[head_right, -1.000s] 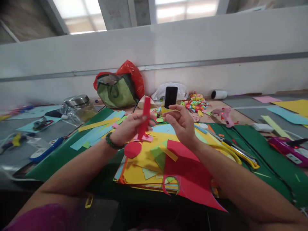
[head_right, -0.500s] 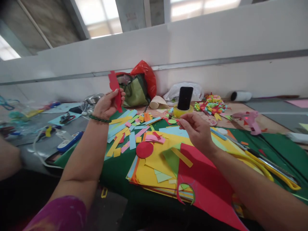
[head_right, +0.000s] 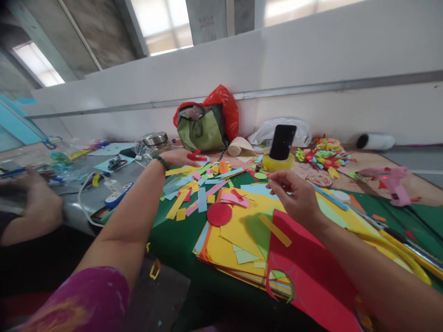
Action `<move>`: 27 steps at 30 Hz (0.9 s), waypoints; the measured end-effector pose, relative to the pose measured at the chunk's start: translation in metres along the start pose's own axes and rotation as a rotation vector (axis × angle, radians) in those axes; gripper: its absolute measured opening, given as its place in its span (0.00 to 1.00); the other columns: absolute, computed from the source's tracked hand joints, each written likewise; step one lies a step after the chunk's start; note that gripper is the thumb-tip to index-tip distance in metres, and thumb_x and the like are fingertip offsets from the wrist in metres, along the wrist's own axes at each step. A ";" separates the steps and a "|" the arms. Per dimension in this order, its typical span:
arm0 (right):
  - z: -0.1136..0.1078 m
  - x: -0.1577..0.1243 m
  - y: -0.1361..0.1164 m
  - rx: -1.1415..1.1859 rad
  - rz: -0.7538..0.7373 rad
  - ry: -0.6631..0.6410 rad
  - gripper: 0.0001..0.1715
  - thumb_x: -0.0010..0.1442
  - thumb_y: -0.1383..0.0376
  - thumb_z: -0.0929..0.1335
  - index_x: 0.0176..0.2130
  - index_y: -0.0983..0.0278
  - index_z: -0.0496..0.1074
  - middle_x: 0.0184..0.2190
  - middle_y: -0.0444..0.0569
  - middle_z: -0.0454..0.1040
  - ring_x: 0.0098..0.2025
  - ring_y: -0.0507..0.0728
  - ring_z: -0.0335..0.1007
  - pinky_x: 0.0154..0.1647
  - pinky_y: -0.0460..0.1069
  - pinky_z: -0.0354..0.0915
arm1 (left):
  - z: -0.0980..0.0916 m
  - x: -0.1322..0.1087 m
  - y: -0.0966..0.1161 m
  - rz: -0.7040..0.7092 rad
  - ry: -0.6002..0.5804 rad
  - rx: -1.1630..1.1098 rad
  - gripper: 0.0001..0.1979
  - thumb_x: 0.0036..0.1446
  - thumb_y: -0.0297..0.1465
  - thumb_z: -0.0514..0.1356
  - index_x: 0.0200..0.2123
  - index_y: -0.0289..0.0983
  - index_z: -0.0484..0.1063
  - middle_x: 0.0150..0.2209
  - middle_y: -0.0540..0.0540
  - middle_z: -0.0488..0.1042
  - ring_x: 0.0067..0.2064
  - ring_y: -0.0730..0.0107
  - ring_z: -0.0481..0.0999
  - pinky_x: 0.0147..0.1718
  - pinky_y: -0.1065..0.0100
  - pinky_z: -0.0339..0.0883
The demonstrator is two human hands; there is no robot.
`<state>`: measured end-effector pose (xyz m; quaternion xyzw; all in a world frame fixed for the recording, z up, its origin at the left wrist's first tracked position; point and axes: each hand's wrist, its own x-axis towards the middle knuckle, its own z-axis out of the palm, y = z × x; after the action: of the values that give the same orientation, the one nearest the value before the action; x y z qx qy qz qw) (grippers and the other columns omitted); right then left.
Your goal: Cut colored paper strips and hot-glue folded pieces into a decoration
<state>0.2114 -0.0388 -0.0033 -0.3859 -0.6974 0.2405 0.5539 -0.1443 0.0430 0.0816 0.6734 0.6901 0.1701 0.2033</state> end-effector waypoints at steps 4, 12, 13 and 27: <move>-0.002 0.000 -0.002 0.001 -0.012 -0.021 0.15 0.55 0.52 0.71 0.34 0.60 0.72 0.24 0.45 0.75 0.25 0.54 0.73 0.26 0.48 0.73 | 0.026 -0.013 0.005 -0.083 -0.256 0.727 0.34 0.33 0.56 0.68 0.36 0.35 0.81 0.41 0.37 0.80 0.45 0.50 0.76 0.40 0.66 0.66; -0.002 0.000 -0.002 0.010 -0.046 -0.033 0.18 0.55 0.50 0.71 0.33 0.61 0.72 0.23 0.45 0.75 0.23 0.54 0.73 0.23 0.48 0.73 | 0.031 -0.039 -0.014 -0.083 -0.208 0.718 0.24 0.40 0.40 0.69 0.41 0.35 0.79 0.44 0.34 0.79 0.46 0.50 0.76 0.39 0.65 0.68; -0.002 0.000 -0.002 0.013 -0.045 -0.036 0.18 0.55 0.50 0.71 0.33 0.61 0.72 0.23 0.45 0.75 0.23 0.54 0.73 0.23 0.48 0.73 | 0.028 -0.039 -0.014 -0.083 -0.202 0.714 0.24 0.41 0.40 0.68 0.42 0.34 0.79 0.45 0.33 0.78 0.46 0.50 0.76 0.39 0.65 0.68; -0.004 0.002 0.003 -0.034 -0.088 -0.076 0.13 0.57 0.53 0.70 0.34 0.61 0.72 0.23 0.44 0.76 0.23 0.54 0.73 0.24 0.49 0.73 | 0.033 -0.037 -0.022 -0.052 -0.093 0.380 0.16 0.35 0.30 0.67 0.33 0.34 0.78 0.36 0.35 0.79 0.43 0.50 0.76 0.39 0.64 0.68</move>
<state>0.2158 -0.0359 -0.0030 -0.3547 -0.7382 0.2184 0.5306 -0.1458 0.0038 0.0442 0.6888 0.7168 0.0000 0.1084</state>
